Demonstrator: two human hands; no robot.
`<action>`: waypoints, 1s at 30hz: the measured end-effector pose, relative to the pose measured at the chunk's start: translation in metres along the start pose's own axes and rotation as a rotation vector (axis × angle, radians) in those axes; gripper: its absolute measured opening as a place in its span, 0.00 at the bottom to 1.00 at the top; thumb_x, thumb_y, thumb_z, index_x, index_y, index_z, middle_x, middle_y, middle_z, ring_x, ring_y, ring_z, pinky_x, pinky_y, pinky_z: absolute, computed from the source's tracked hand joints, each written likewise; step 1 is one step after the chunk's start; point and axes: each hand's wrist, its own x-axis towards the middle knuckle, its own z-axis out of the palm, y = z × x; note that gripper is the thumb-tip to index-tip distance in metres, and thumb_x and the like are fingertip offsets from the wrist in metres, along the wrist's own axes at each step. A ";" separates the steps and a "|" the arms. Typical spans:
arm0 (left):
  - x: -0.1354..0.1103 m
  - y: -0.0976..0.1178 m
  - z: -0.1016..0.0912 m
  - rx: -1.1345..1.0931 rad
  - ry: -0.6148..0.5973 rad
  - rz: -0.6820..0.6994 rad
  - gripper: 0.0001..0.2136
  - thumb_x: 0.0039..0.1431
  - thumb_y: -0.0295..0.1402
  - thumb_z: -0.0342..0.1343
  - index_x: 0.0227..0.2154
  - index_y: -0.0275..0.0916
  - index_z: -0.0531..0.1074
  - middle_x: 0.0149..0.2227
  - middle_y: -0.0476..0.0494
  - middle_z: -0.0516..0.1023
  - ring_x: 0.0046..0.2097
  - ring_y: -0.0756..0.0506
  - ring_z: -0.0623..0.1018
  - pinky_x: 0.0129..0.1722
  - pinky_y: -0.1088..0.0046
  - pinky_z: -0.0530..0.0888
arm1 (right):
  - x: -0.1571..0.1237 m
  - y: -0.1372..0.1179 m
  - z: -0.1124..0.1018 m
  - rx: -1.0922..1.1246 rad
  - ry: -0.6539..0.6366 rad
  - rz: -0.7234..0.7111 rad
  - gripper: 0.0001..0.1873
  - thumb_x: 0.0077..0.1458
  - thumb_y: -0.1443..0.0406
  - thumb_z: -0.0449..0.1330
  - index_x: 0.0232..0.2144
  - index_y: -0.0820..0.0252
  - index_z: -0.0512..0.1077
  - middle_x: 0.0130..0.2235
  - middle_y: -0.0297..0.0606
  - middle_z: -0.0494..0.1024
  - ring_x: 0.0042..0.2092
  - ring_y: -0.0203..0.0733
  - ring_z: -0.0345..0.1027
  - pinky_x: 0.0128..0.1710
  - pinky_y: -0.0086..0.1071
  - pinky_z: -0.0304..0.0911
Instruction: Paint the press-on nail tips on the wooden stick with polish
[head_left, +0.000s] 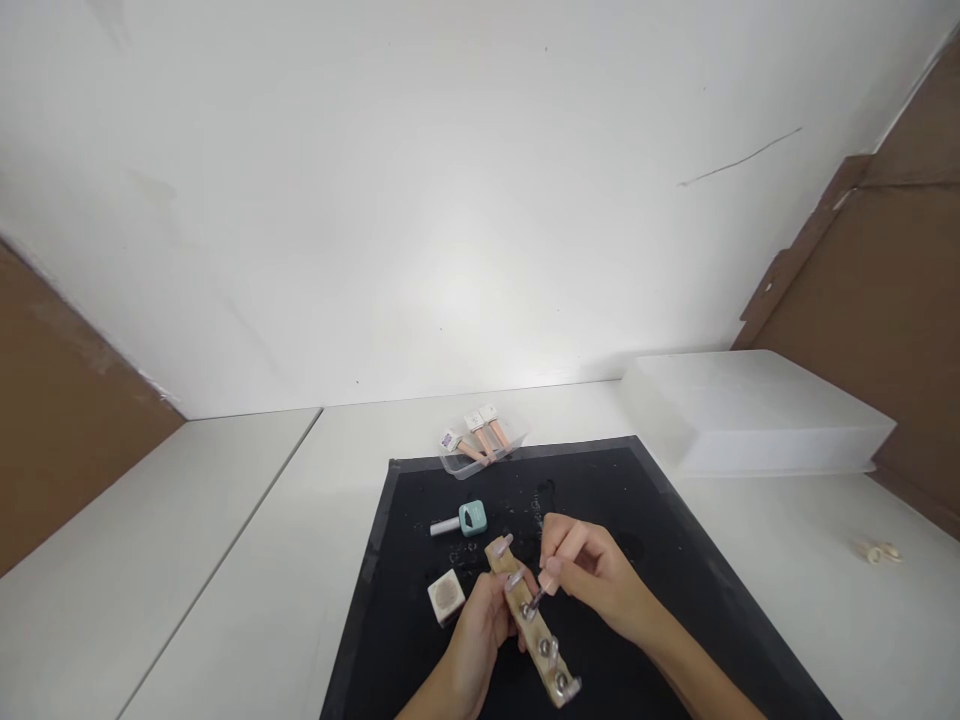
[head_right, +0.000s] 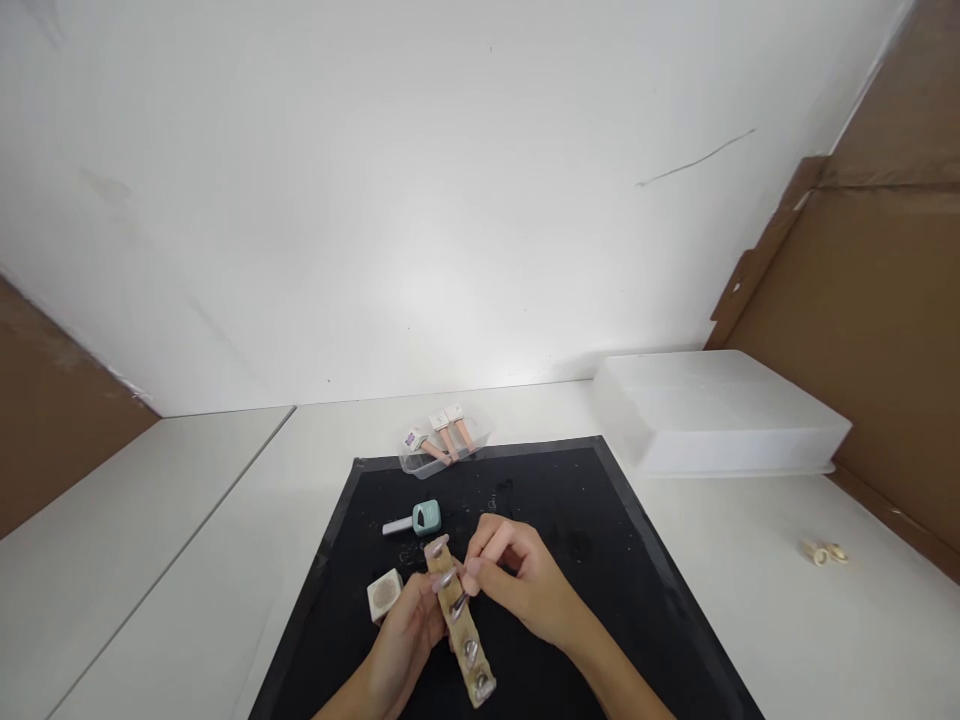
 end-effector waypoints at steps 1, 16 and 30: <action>0.000 0.000 0.000 0.004 0.001 0.001 0.11 0.53 0.39 0.44 0.26 0.38 0.66 0.23 0.50 0.63 0.28 0.49 0.63 0.30 0.71 0.58 | 0.000 0.000 0.001 0.012 -0.032 0.001 0.14 0.54 0.65 0.58 0.18 0.60 0.66 0.26 0.34 0.69 0.27 0.36 0.62 0.27 0.31 0.57; 0.001 0.002 -0.001 -0.088 -0.025 -0.051 0.13 0.57 0.36 0.39 0.25 0.38 0.65 0.22 0.52 0.60 0.27 0.50 0.62 0.30 0.73 0.58 | 0.000 -0.001 0.000 0.023 -0.040 -0.006 0.11 0.51 0.68 0.60 0.19 0.59 0.69 0.26 0.35 0.72 0.28 0.37 0.64 0.26 0.31 0.57; 0.002 0.004 -0.002 -0.180 -0.003 -0.141 0.13 0.56 0.35 0.40 0.23 0.37 0.65 0.23 0.51 0.62 0.29 0.50 0.64 0.32 0.73 0.59 | 0.000 0.001 0.000 0.074 -0.006 -0.071 0.09 0.51 0.69 0.60 0.20 0.57 0.72 0.26 0.35 0.73 0.29 0.38 0.64 0.28 0.32 0.57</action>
